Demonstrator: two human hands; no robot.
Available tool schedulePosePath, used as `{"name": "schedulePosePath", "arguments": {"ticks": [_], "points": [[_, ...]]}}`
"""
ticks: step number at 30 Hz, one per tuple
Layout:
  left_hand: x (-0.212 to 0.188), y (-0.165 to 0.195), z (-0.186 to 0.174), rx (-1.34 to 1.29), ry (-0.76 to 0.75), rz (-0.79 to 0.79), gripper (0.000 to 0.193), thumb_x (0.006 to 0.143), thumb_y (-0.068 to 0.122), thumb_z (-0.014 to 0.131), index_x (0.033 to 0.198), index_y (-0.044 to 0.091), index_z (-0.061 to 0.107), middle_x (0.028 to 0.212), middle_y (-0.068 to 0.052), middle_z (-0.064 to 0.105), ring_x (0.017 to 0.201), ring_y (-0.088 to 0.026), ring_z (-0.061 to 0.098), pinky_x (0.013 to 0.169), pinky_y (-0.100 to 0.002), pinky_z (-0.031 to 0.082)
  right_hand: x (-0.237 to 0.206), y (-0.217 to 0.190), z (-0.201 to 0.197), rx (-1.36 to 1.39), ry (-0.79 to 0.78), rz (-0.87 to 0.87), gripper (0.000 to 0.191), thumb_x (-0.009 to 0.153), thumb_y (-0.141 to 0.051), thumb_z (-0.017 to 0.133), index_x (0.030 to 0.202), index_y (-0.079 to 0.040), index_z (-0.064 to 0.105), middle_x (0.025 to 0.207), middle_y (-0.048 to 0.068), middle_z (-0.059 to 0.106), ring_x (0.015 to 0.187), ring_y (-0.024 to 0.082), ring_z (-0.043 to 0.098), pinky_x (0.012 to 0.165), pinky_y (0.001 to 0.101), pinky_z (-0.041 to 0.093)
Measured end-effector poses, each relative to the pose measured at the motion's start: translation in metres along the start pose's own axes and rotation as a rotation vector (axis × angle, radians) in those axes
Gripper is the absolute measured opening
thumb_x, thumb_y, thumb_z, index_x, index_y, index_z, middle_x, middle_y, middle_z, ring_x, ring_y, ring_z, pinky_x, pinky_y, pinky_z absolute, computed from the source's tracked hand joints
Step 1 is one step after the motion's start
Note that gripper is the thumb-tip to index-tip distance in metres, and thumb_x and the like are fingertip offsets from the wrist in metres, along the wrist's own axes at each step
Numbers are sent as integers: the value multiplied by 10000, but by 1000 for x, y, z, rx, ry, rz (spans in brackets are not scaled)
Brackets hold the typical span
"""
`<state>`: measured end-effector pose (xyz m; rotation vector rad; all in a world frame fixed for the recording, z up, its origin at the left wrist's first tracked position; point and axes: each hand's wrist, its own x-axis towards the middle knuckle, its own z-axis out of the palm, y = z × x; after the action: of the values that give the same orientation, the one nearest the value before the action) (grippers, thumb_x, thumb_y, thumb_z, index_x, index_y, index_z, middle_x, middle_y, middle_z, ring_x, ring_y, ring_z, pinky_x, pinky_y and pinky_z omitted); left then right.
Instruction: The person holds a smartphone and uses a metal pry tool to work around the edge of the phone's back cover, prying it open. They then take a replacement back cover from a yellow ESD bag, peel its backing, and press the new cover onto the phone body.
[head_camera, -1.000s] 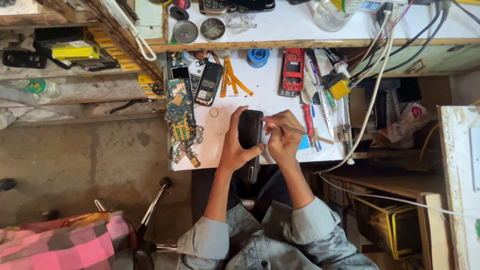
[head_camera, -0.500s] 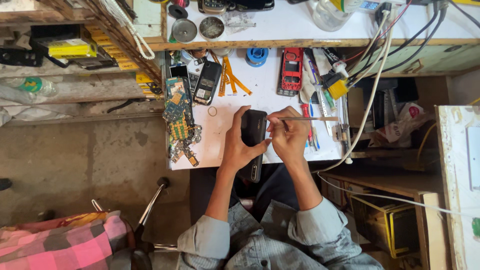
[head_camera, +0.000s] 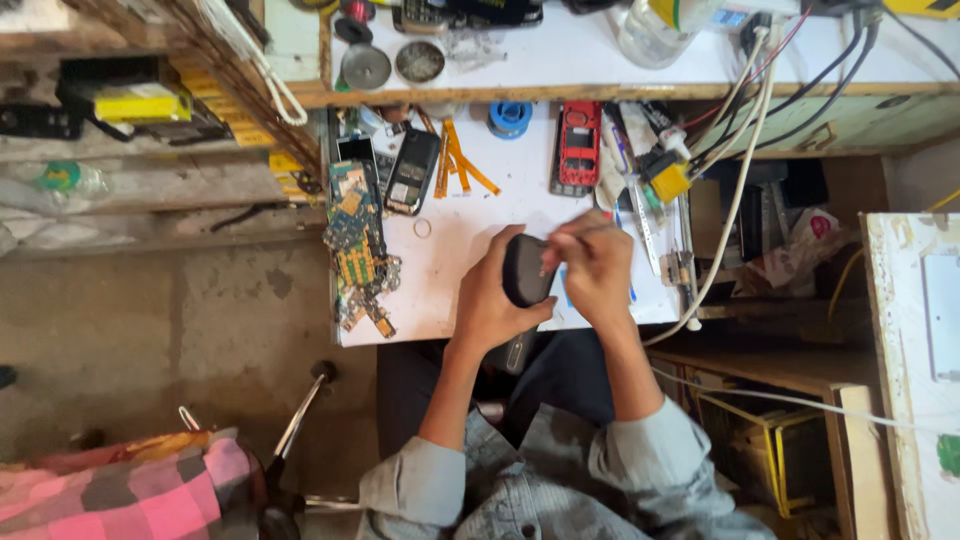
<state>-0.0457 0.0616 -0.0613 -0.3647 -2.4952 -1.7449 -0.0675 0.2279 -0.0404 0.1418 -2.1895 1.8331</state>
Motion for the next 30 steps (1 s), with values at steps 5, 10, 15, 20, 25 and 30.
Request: {"name": "schedulePosePath", "arguments": {"ticks": [5, 10, 15, 20, 25, 30], "points": [[-2, -4, -9, -192, -36, -110, 915, 730, 262, 856, 1510, 117, 400, 1147, -141, 716, 1047, -291, 727, 947, -391, 557, -6, 16, -14, 434, 239, 128, 191, 1139, -130, 567, 1038, 22, 622, 945, 136, 683, 786, 239, 670, 689, 364, 560], [-1, -7, -6, -215, -27, -48, 917, 767, 263, 837, 1537, 112, 363, 1198, -168, 690, 1129, -301, 700, 990, -402, 536, -21, 26, 2, 655, 171, 186, 176, 1089, -131, 540, 993, 10, 583, 965, 122, 668, 994, 370, 755, 802, 470, 663], [-2, -9, -5, -288, -25, -78, 908, 774, 265, 812, 1540, 104, 352, 1199, -147, 689, 1097, -260, 690, 983, -387, 535, -25, 31, 3, 629, 99, 178, 183, 1108, -131, 534, 1012, 16, 587, 960, 145, 686, 1013, 349, 744, 792, 453, 650], [-1, -16, -9, -363, 62, -96, 880, 784, 216, 808, 1537, 91, 371, 1133, -105, 622, 1007, -206, 615, 931, -348, 518, -19, 33, -4, -151, -43, 458, 183, 1049, -142, 611, 1066, 17, 700, 678, 137, 619, 604, 261, 603, 530, 370, 448], [0, -20, -10, -516, 88, -161, 860, 803, 194, 780, 1537, 93, 344, 1102, -83, 612, 975, -153, 619, 886, -304, 517, -19, 27, 4, -581, -154, 256, 255, 852, -90, 713, 1070, 36, 673, 598, 167, 633, 529, 325, 645, 535, 428, 478], [-1, -19, -12, -523, 69, -159, 865, 803, 174, 791, 1542, 95, 349, 1043, -72, 599, 889, -136, 595, 807, -288, 515, -12, 22, 14, -604, -130, 178, 229, 852, -102, 755, 986, 40, 635, 578, 181, 619, 533, 354, 631, 534, 447, 474]]}}
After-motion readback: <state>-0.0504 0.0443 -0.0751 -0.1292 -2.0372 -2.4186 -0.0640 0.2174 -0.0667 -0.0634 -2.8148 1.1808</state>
